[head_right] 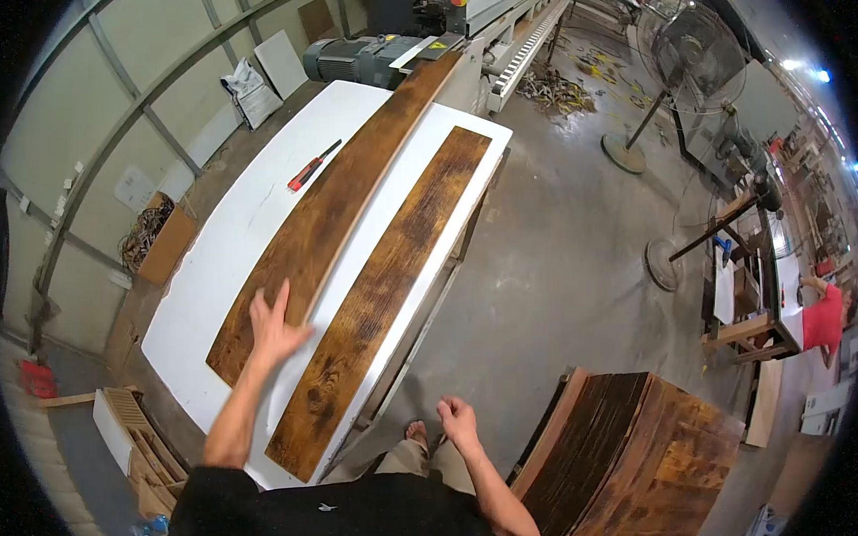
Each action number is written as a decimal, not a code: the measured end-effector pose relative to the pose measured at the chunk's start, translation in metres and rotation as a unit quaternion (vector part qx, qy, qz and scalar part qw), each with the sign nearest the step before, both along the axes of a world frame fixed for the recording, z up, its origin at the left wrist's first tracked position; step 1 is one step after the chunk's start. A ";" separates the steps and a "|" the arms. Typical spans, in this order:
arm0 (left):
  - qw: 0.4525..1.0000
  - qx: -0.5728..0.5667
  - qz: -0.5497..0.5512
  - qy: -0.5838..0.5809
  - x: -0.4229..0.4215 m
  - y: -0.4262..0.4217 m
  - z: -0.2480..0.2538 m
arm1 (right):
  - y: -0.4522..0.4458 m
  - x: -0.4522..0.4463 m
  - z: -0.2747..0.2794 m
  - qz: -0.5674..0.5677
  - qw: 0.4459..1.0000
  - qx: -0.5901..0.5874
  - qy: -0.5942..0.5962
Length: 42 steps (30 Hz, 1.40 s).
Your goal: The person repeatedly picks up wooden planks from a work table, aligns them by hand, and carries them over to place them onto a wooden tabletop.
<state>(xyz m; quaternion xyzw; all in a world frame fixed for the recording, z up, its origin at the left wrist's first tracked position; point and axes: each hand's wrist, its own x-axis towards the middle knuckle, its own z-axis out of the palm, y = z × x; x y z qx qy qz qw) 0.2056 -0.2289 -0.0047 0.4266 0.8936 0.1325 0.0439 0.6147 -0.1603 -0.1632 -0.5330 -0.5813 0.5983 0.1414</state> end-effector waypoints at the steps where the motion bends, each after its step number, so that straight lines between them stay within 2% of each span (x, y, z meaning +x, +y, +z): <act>1: 1.000 -0.002 -0.002 -0.010 0.023 -0.030 0.004 | 0.013 -0.014 -0.001 0.009 1.000 -0.008 -0.010; 2: 1.000 0.002 0.005 -0.007 0.052 -0.056 0.013 | 0.024 -0.029 0.001 0.017 1.000 -0.017 -0.020; 4: 1.000 0.009 0.004 0.000 0.093 -0.108 0.005 | 0.043 -0.066 0.032 -0.001 0.998 0.051 0.025; 5: 1.000 0.010 -0.004 0.003 0.107 -0.135 -0.004 | 0.053 -0.084 0.038 -0.004 0.999 0.014 0.048; 6: 0.999 -0.035 -0.003 0.011 0.125 -0.156 -0.008 | 0.062 -0.100 0.043 -0.005 0.997 -0.022 0.068; 8: 0.996 -0.090 0.010 0.007 0.160 -0.183 -0.013 | 0.078 -0.141 0.056 -0.009 0.992 -0.049 0.112; 9: 0.995 -0.098 0.020 0.000 0.169 -0.190 -0.019 | 0.081 -0.155 0.065 -0.011 0.995 -0.033 0.095; 11: 0.992 -0.119 0.035 -0.020 0.177 -0.183 -0.021 | 0.087 -0.174 0.079 -0.012 0.998 0.003 0.065; 13: 0.988 -0.145 0.037 -0.048 0.173 -0.155 -0.017 | 0.089 -0.183 0.041 -0.005 0.992 0.017 0.128; 14: 0.978 -0.195 0.056 -0.048 0.174 -0.136 -0.008 | 0.090 -0.184 0.025 -0.002 0.987 0.022 0.157; 17: 0.975 -0.188 0.066 -0.099 0.164 -0.127 -0.002 | 0.094 -0.168 0.062 0.014 0.997 0.024 0.078; 20: 0.980 -0.176 0.053 -0.081 0.176 -0.127 -0.010 | 0.095 -0.162 0.043 -0.041 0.990 0.056 0.126; 21: 0.982 -0.166 0.047 -0.074 0.184 -0.129 -0.012 | 0.097 -0.159 0.042 -0.044 0.988 0.031 0.143; 23: 0.990 -0.136 0.018 -0.040 0.203 -0.137 -0.009 | 0.113 -0.151 0.058 -0.056 0.982 -0.011 0.178; 24: 0.989 -0.142 0.018 -0.031 0.215 -0.142 -0.001 | 0.117 -0.145 0.082 -0.096 0.981 0.034 0.165; 27: 0.988 -0.147 0.026 -0.030 0.242 -0.173 0.014 | 0.131 -0.132 0.072 -0.110 0.937 -0.119 0.310; 28: 0.988 -0.146 0.026 -0.035 0.248 -0.185 0.018 | 0.131 -0.128 0.072 -0.140 0.901 -0.199 0.360; 31: 0.992 -0.124 0.015 -0.026 0.260 -0.220 0.028 | 0.111 -0.105 0.085 -0.173 0.852 -0.262 0.418; 32: 0.994 -0.112 0.002 -0.010 0.261 -0.236 0.022 | 0.096 -0.096 0.093 -0.202 0.885 -0.215 0.361; 33: 0.995 -0.101 -0.018 0.001 0.262 -0.251 0.019 | 0.077 -0.077 0.113 -0.225 0.883 -0.211 0.353; 34: 0.994 -0.110 -0.026 0.009 0.266 -0.260 0.029 | 0.060 -0.072 0.081 -0.276 0.861 -0.236 0.355; 35: 0.992 -0.115 -0.046 0.033 0.262 -0.273 0.020 | 0.041 -0.051 0.090 -0.289 0.832 -0.232 0.413; 36: 0.988 -0.122 -0.070 0.058 0.256 -0.300 0.012 | 0.017 -0.036 0.067 -0.313 0.789 -0.220 0.481; 37: 0.984 -0.125 -0.092 0.084 0.250 -0.318 0.004 | -0.008 -0.011 0.076 -0.354 0.780 -0.202 0.475; 38: 0.981 -0.122 -0.120 0.089 0.248 -0.332 0.003 | -0.034 0.012 0.073 -0.368 0.745 -0.185 0.525; 39: 0.977 -0.125 -0.168 0.036 0.245 -0.343 0.005 | -0.062 0.040 0.071 -0.376 0.710 -0.164 0.572; 41: 0.958 -0.135 -0.245 -0.064 0.242 -0.354 0.023 | -0.121 0.101 0.093 -0.408 0.699 -0.124 0.574; 42: 0.956 -0.109 -0.250 -0.112 0.247 -0.342 0.040 | -0.143 0.123 0.111 -0.423 0.714 -0.089 0.551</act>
